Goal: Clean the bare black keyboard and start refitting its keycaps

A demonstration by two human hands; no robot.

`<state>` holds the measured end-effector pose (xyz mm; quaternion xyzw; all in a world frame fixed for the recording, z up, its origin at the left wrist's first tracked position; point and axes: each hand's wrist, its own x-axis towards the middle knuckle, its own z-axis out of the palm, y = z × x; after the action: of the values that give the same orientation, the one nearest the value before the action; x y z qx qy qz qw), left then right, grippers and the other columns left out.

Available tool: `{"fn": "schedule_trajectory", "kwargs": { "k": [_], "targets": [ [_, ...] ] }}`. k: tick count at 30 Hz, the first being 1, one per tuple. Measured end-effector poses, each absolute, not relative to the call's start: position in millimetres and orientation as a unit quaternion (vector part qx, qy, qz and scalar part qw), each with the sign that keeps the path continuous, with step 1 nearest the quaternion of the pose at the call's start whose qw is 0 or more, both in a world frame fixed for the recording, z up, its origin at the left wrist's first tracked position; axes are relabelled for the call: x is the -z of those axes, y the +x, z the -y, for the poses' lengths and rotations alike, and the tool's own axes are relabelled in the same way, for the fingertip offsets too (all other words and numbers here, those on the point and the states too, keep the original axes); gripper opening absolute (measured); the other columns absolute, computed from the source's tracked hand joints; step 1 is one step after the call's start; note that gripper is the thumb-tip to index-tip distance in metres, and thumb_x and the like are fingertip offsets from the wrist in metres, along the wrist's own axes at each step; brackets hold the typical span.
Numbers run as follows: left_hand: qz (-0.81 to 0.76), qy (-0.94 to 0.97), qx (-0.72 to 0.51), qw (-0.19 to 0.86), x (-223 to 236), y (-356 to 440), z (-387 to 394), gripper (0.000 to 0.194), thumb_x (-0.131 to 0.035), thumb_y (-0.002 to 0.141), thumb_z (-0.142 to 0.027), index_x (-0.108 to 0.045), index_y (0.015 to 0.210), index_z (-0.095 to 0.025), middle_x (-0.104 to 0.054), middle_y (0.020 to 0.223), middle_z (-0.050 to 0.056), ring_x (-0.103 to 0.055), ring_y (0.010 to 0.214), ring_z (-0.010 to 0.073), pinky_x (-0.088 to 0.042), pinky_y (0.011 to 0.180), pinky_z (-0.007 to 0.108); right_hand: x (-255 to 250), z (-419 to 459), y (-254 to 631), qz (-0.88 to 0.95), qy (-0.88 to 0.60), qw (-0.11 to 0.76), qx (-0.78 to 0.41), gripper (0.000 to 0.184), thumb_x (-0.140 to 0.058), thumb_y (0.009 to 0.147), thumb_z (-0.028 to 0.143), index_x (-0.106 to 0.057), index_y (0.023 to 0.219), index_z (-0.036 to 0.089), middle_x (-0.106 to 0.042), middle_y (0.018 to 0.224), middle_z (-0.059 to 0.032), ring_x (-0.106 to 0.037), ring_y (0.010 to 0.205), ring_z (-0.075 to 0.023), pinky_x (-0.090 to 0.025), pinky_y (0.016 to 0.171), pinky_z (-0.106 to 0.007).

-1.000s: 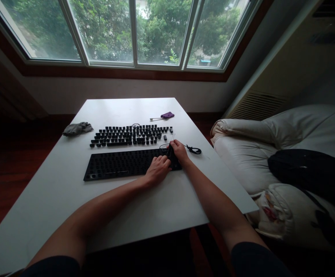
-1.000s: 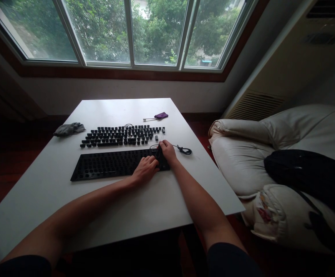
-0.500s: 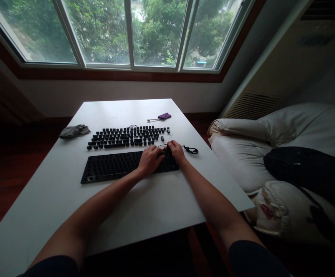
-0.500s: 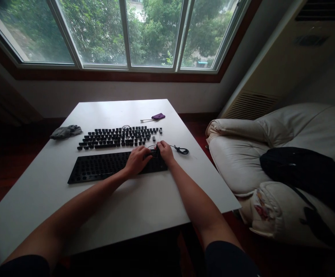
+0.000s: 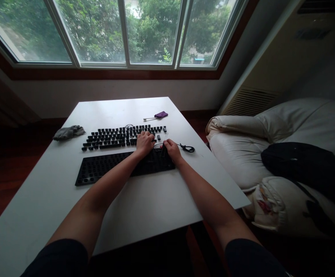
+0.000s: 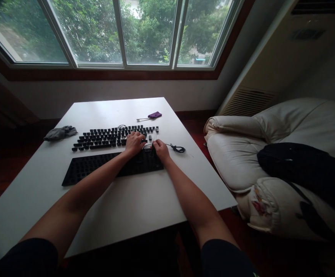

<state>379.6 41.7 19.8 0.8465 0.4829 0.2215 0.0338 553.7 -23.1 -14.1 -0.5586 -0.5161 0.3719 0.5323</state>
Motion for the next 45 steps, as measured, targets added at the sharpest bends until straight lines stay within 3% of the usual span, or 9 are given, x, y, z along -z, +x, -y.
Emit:
{"fn": "schedule_trajectory", "kwargs": {
  "k": [14,29,33,37,41,45],
  "targets": [
    [-0.516,0.836,-0.181,0.037,-16,380,-56,0.019,-0.067,0.085,-0.035,-0.072,0.1,-0.025,-0.062,0.116,0.011,-0.045,0.117,0.0338,-0.035,0.098,0.047,24,18,557,0.525,-0.564,0.531,-0.353,0.036,-0.055,0.09,0.058,-0.055,0.076,0.024,-0.071,0.076,0.001,-0.063,0.071,-0.0183,-0.049,0.07,-0.029],
    [-0.495,0.837,-0.227,0.044,-16,377,-52,0.019,-0.072,0.085,-0.036,-0.072,0.1,-0.025,-0.062,0.11,0.01,-0.047,0.113,0.0324,-0.036,0.094,0.046,19,22,555,0.516,-0.553,0.54,-0.369,0.036,-0.057,0.088,0.058,-0.055,0.076,0.024,-0.071,0.074,-0.0003,-0.067,0.074,-0.0204,-0.051,0.069,-0.03],
    [-0.48,0.835,-0.268,0.032,-23,373,-34,0.012,-0.063,0.092,-0.031,-0.071,0.095,-0.024,-0.063,0.105,0.009,-0.05,0.108,0.0296,-0.038,0.092,0.044,19,22,555,0.496,-0.546,0.556,-0.383,0.038,-0.058,0.088,0.059,-0.054,0.076,0.024,-0.07,0.073,-0.0009,-0.066,0.072,-0.0199,-0.051,0.065,-0.029],
    [-0.409,0.865,-0.29,0.014,-30,374,6,0.019,-0.053,0.098,-0.03,-0.07,0.094,-0.022,-0.064,0.103,0.009,-0.052,0.103,0.0262,-0.04,0.09,0.041,20,20,557,0.459,-0.545,0.584,-0.389,0.038,-0.058,0.087,0.061,-0.053,0.077,0.024,-0.068,0.072,-0.0006,-0.064,0.069,-0.0189,-0.051,0.062,-0.029],
    [-0.264,0.941,-0.211,0.022,-28,382,50,0.019,-0.054,0.098,-0.033,-0.069,0.094,-0.022,-0.065,0.103,0.008,-0.055,0.099,0.0237,-0.042,0.089,0.039,20,18,558,0.436,-0.518,0.607,-0.415,0.036,-0.06,0.085,0.059,-0.052,0.079,0.024,-0.066,0.07,0.0008,-0.064,0.068,-0.0181,-0.051,0.064,-0.029],
    [-0.248,0.955,-0.161,-0.012,-22,388,74,0.022,-0.055,0.097,-0.038,-0.068,0.1,-0.02,-0.064,0.102,0.009,-0.057,0.096,0.0247,-0.042,0.084,0.04,20,17,560,0.422,-0.496,0.614,-0.445,0.037,-0.063,0.083,0.059,-0.051,0.078,0.024,-0.065,0.069,0.0007,-0.065,0.07,-0.0188,-0.05,0.063,-0.029]
  ]
}}
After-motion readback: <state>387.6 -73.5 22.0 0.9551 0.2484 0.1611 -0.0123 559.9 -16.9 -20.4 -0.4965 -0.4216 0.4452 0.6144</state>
